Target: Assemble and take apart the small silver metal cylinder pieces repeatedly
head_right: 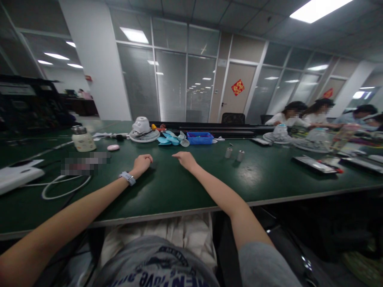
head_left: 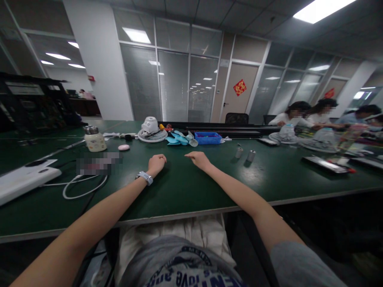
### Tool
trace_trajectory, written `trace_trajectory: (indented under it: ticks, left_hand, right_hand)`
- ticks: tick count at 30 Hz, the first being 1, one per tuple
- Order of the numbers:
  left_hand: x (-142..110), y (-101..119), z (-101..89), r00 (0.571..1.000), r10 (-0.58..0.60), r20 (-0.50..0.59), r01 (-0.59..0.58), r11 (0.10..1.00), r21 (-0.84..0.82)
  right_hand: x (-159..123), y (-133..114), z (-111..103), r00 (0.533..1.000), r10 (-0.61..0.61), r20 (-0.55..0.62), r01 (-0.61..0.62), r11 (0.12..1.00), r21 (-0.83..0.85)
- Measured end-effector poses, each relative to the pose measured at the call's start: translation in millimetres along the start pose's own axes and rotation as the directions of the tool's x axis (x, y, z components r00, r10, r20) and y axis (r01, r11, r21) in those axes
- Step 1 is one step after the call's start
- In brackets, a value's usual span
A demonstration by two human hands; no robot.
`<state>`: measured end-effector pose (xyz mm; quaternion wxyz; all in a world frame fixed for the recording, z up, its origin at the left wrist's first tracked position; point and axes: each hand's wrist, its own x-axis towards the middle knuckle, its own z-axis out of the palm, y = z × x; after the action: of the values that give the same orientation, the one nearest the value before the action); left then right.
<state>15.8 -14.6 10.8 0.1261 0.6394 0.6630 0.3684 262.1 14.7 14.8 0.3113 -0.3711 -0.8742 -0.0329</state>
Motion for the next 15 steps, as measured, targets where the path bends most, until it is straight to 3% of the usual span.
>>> trace_trajectory:
  ticks: [3, 6, 8, 9, 11, 15]
  left_hand:
    - [1.0, -0.8, 1.2, 1.0, 0.004, 0.002, -0.004, 1.0, 0.005]
    - [2.1, -2.1, 2.8, 1.0, 0.008, 0.01, -0.008, 1.0, -0.007]
    - [2.4, -2.6, 3.5, 1.0, 0.013, 0.013, -0.013, 1.0, -0.017]
    - [2.4, -2.7, 3.5, 1.0, 0.014, 0.012, -0.014, 1.0, -0.018]
    - [2.1, -2.6, 3.2, 1.0, 0.013, 0.009, -0.012, 1.0, -0.017]
    - [1.5, -1.8, 2.0, 1.0, 0.009, 0.012, -0.009, 1.0, -0.019]
  right_hand:
    - [-19.8, 48.3, -44.7, 0.95, 0.187, -0.251, -0.23, 0.96, -0.158]
    - [-47.8, 95.4, -83.7, 0.785, 0.407, -0.467, -0.55, 0.805, -0.222]
    - [-64.6, 118.2, -97.0, 0.669, 0.514, -0.537, -0.701, 0.677, -0.226]
    - [-71.1, 126.3, -99.7, 0.633, 0.547, -0.548, -0.742, 0.631, -0.228]
    - [-79.6, 136.3, -100.1, 0.608, 0.579, -0.543, -0.773, 0.588, -0.238]
    - [-82.5, 140.0, -98.3, 0.614, 0.579, -0.537, -0.774, 0.572, -0.269]
